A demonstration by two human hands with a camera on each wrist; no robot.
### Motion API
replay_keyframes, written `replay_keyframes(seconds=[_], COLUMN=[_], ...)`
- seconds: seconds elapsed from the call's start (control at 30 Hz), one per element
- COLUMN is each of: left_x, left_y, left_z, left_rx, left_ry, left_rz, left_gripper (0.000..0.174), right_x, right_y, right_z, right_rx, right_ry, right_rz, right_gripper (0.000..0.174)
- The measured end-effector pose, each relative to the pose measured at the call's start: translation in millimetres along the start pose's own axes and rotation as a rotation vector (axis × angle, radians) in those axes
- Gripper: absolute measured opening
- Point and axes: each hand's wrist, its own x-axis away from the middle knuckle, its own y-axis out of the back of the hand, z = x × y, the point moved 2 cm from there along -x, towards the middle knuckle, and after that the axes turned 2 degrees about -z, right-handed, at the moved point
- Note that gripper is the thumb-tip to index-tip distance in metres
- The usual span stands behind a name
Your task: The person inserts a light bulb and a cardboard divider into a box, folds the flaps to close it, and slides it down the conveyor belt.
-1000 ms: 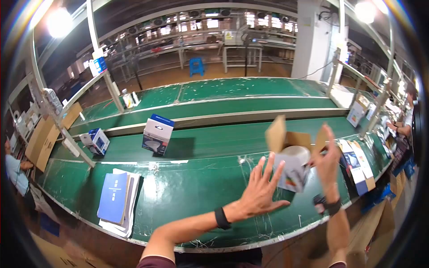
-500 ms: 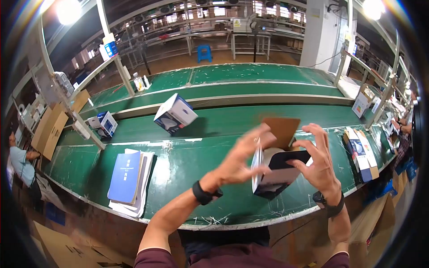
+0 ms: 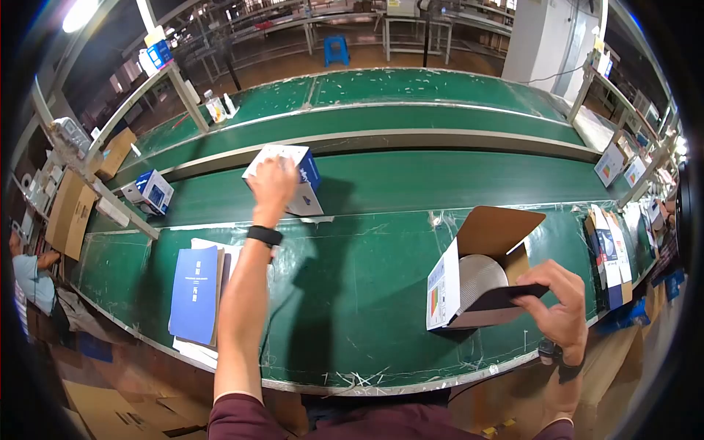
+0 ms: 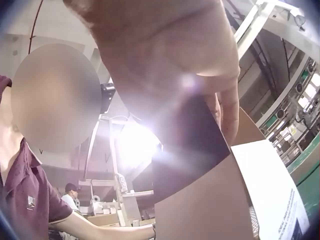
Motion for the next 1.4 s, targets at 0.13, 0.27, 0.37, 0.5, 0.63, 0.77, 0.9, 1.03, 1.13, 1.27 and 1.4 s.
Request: replay_keyframes(seconds=[0.13, 0.27, 0.37, 0.5, 0.63, 0.77, 0.9, 1.03, 1.13, 1.27, 1.4], left_x=[-34.5, -23.4, -25.1, -45.2, -110.1, -132.4, -173.1, -132.0, -52.8, 57.8, 99.6], left_y=[2.0, 33.7, 35.7, 1.9, 8.9, -6.7, -10.7, 74.1, 144.4, 218.9, 227.3], left_z=[114.5, 96.7, 41.1, 39.6, 141.9, 310.0, 464.0, 249.2, 21.6, -164.4, -261.1], left_rx=[0.107, -0.225, -0.027, -0.176, 0.215, 0.832, 0.084, -0.004, 0.73, 1.088, 1.077], left_ry=[0.23, 0.182, -0.065, -0.001, 0.07, 0.559, 0.71, 0.052, -0.219, -0.764, -0.784], left_rz=[0.442, 0.324, 0.263, 0.491, 0.465, 0.463, 0.046, -0.474, -0.028, 0.474, 1.328], left_gripper=[0.08, 0.105, 0.095, 0.078, 0.054, 0.038, 0.072, 0.053, 0.035, 0.023, 0.04], right_x=[-1.5, -7.1, -14.5, -21.4, -18.9, -28.0, -33.4, -29.0, -25.9, -24.4, -5.9], right_y=[5.7, 1.3, -10.4, -17.7, -6.3, 0.5, -5.2, -5.1, 0.6, 4.5, 10.5], right_z=[-1.5, -8.8, -7.1, -4.4, -1.5, -2.7, -3.4, 2.8, 12.2, 32.6, 47.9], right_rx=[0.012, 0.029, 0.03, 0.031, 0.03, 0.064, 0.026, 0.1, 0.172, 0.252, 0.41], right_ry=[-0.007, -0.007, -0.023, -0.01, 0.061, 0.136, 0.101, 0.046, 0.034, 0.096, 0.179], right_rz=[0.049, 0.095, 0.083, 0.091, 0.07, -0.029, 0.101, 0.226, 0.297, 0.294, 0.206], right_gripper=[0.033, 0.034, 0.035, 0.03, 0.025, 0.026, 0.024, 0.028, 0.028, 0.027, 0.027])
